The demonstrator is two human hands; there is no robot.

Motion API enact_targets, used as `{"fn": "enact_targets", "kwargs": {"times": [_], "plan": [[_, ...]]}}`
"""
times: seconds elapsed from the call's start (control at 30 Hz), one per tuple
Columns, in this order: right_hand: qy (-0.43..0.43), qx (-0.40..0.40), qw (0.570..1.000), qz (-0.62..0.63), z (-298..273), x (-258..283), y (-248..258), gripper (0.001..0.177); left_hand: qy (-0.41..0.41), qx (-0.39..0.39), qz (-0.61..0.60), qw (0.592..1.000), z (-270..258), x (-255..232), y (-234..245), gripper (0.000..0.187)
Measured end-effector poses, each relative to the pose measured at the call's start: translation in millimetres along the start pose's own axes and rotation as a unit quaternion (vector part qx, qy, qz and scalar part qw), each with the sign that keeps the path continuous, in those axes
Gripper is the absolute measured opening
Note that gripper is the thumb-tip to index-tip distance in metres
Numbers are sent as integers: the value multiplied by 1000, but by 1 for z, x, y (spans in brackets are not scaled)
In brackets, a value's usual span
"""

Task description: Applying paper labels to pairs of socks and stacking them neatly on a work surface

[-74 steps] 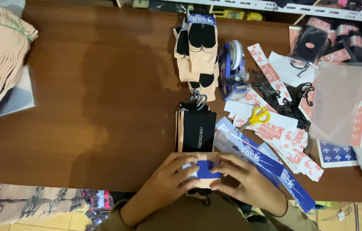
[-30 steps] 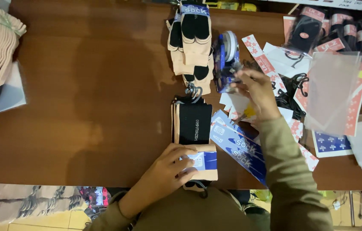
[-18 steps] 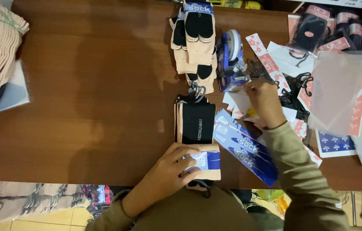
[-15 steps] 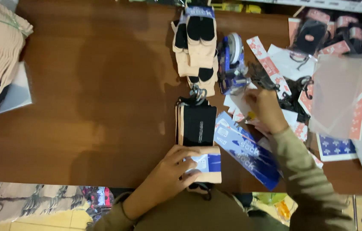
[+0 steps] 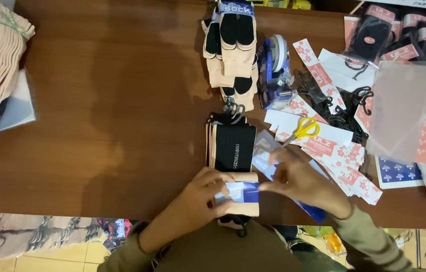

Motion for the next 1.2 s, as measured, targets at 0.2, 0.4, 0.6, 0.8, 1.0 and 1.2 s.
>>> {"fn": "enact_targets", "kwargs": {"times": [0.2,0.4,0.6,0.8,1.0,1.2], "plan": [[8,-247,958,-144,0,-111,5,104,46,9,-240,970,12,10,43,73],[65,-268,960,-54,15,-153,2,46,18,86,-42,995,55,-9,28,23],[83,-305,949,1,5,-158,2,34,46,-7,-78,996,139,-26,127,45],[116,-351,929,-1,-7,-134,-4,16,52,-231,87,968,145,36,195,96],[72,-319,945,-15,-1,-143,-11,56,43,-189,136,972,93,16,143,71],[102,-343,932,53,-4,-145,-9,32,5,-106,150,983,79,13,81,51]]}}
Point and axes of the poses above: each hand's wrist, its own z-axis towards the middle knuckle, its own y-axis out of the back of the hand, x = y × z, the point moved 8 cm from there along z, towards the middle knuckle, and after that the axes turned 15 degrees about x, right-handed, at the moved point
